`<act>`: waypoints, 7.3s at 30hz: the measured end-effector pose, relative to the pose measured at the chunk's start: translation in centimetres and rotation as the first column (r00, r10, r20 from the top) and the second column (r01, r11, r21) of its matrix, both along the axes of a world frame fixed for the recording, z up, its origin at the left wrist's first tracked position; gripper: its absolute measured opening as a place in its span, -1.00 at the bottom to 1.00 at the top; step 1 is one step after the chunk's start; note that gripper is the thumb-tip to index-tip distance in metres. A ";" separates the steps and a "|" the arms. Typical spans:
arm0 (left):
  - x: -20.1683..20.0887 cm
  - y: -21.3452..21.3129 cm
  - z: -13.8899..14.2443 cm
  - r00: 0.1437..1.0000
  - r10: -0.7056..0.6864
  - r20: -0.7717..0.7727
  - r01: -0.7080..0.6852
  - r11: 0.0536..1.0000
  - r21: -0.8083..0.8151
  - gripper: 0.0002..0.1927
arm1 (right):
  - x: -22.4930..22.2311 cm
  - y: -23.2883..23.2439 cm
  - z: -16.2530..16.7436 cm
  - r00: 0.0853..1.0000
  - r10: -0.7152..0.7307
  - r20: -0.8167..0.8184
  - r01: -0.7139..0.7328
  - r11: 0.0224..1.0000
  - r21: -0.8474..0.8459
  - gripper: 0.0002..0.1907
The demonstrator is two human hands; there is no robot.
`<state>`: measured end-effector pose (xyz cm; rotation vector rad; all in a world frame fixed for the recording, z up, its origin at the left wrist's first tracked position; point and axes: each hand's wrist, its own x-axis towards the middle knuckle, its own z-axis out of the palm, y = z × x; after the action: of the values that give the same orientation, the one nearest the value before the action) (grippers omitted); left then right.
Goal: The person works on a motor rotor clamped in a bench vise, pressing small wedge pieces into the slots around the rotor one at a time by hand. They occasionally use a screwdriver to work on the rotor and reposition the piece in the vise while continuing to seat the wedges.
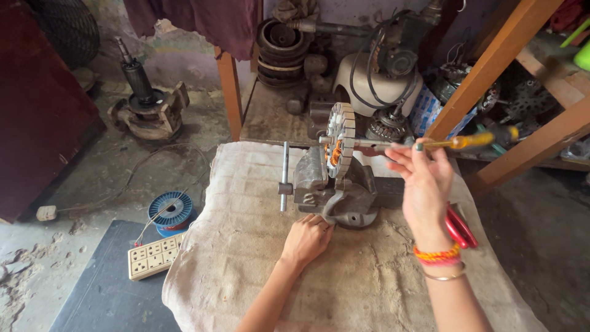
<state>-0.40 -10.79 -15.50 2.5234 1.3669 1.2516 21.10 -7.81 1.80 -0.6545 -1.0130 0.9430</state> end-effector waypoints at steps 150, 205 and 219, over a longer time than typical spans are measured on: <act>0.2 9.4 14.1 0.562 -0.167 0.810 0.443 0.888 -0.124 -0.18 | 1.2 2.6 -0.8 0.870 -0.232 0.435 0.144 0.963 0.226 -0.87; 0.0 9.4 13.6 0.527 -0.219 0.821 0.509 0.855 -0.098 -0.26 | -5.3 4.4 -1.6 0.402 -0.490 0.773 0.056 0.856 0.514 -0.39; 0.1 9.5 13.9 0.435 -0.231 0.871 0.585 0.807 -0.078 -0.27 | -5.6 4.0 -1.4 0.422 -0.505 0.753 0.060 0.844 0.533 -0.46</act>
<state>-0.31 -1.24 -1.56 1.4378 0.5762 1.5408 15.48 -3.79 0.40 -0.9227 -1.8979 -0.0697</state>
